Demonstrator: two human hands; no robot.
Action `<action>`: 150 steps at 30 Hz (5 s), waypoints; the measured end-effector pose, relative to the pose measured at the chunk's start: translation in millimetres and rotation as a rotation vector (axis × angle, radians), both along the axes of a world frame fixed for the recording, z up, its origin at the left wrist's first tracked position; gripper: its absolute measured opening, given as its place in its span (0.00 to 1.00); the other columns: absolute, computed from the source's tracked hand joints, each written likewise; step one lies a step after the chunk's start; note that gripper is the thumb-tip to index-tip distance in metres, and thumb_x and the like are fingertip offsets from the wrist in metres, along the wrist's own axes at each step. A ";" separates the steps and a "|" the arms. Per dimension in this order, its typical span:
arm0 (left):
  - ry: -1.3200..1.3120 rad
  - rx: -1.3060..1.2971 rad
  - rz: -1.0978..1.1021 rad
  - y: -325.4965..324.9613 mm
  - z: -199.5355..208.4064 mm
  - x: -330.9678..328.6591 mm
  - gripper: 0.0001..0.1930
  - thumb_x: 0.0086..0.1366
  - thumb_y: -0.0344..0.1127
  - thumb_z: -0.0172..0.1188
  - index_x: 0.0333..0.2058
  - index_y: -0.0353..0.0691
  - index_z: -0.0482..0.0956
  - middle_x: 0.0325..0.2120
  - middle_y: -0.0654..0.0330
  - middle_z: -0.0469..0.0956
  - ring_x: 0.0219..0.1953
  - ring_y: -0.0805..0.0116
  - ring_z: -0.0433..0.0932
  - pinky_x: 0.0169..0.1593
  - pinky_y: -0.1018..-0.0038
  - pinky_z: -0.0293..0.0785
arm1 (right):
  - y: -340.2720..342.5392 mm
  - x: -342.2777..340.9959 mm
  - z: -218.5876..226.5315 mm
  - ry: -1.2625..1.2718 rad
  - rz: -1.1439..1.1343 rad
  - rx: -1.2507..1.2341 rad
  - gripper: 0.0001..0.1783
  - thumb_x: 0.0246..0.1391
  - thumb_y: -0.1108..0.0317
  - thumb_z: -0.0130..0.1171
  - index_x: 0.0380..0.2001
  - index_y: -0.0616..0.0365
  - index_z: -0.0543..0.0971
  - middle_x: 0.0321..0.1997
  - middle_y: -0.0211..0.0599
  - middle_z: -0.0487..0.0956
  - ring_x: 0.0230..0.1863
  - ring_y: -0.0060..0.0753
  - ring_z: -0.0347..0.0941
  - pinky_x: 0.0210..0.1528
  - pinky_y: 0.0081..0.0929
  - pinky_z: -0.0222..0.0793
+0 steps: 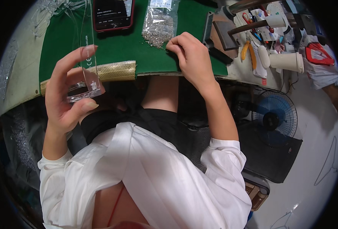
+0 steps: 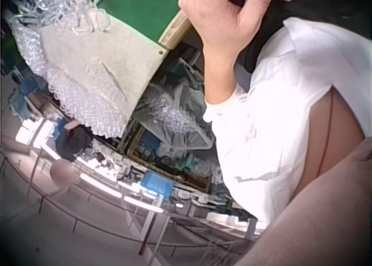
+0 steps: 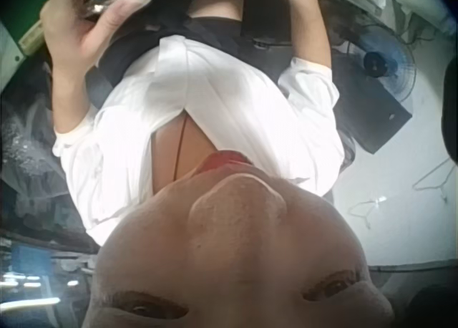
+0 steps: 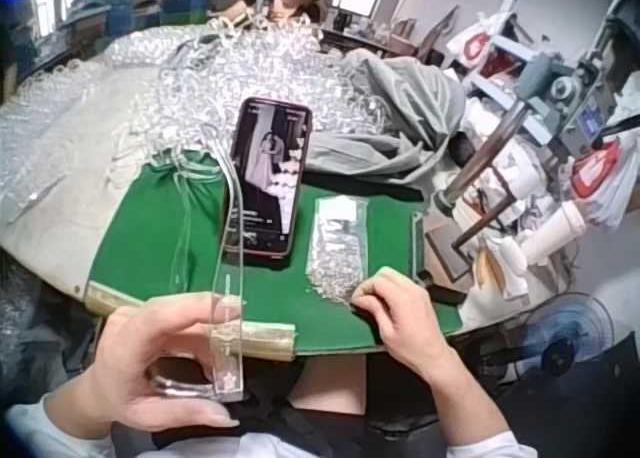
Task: The person assembles clear eyeglass frames by hand, inserting small metal components into the temples and hinges. They repeatedly pick up frames, attach parts, and place them on a green work surface.
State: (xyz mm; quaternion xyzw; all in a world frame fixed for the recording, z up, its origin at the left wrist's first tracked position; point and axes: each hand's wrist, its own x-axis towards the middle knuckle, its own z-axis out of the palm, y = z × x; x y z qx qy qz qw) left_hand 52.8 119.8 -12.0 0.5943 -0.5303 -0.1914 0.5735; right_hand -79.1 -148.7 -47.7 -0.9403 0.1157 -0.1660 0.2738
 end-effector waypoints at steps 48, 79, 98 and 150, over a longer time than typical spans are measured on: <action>0.157 -0.345 -0.004 -55.6 14.4 -30.2 0.38 0.55 0.29 0.66 0.60 0.27 0.55 0.60 0.41 0.62 0.29 0.70 0.79 0.34 0.77 0.77 | 6.9 -1.5 -3.6 -0.106 0.040 -0.261 0.05 0.48 0.72 0.60 0.25 0.59 0.74 0.27 0.35 0.73 0.34 0.41 0.70 0.37 0.36 0.65; 0.068 -0.115 0.107 -90.5 5.5 -62.7 0.37 0.51 0.32 0.71 0.59 0.39 0.65 0.18 0.60 0.77 0.21 0.74 0.77 0.30 0.82 0.70 | 31.8 -28.7 73.0 -0.492 0.260 0.149 0.16 0.59 0.57 0.55 0.27 0.59 0.72 0.28 0.33 0.71 0.33 0.31 0.62 0.37 0.24 0.58; 0.100 -0.140 0.079 -87.8 4.7 -61.9 0.35 0.52 0.34 0.71 0.58 0.38 0.66 0.17 0.61 0.76 0.19 0.76 0.74 0.28 0.82 0.68 | 32.9 -25.1 71.8 -0.537 0.310 0.285 0.16 0.55 0.58 0.62 0.26 0.62 0.74 0.30 0.34 0.72 0.34 0.28 0.64 0.37 0.20 0.59; 0.295 -0.294 -0.067 -204.4 13.0 -64.1 0.21 0.58 0.25 0.60 0.51 0.37 0.68 0.26 0.54 0.82 0.33 0.61 0.84 0.36 0.75 0.76 | -24.4 -44.6 100.1 -0.582 -0.001 0.768 0.16 0.52 0.70 0.63 0.43 0.68 0.78 0.36 0.37 0.81 0.35 0.22 0.77 0.41 0.19 0.72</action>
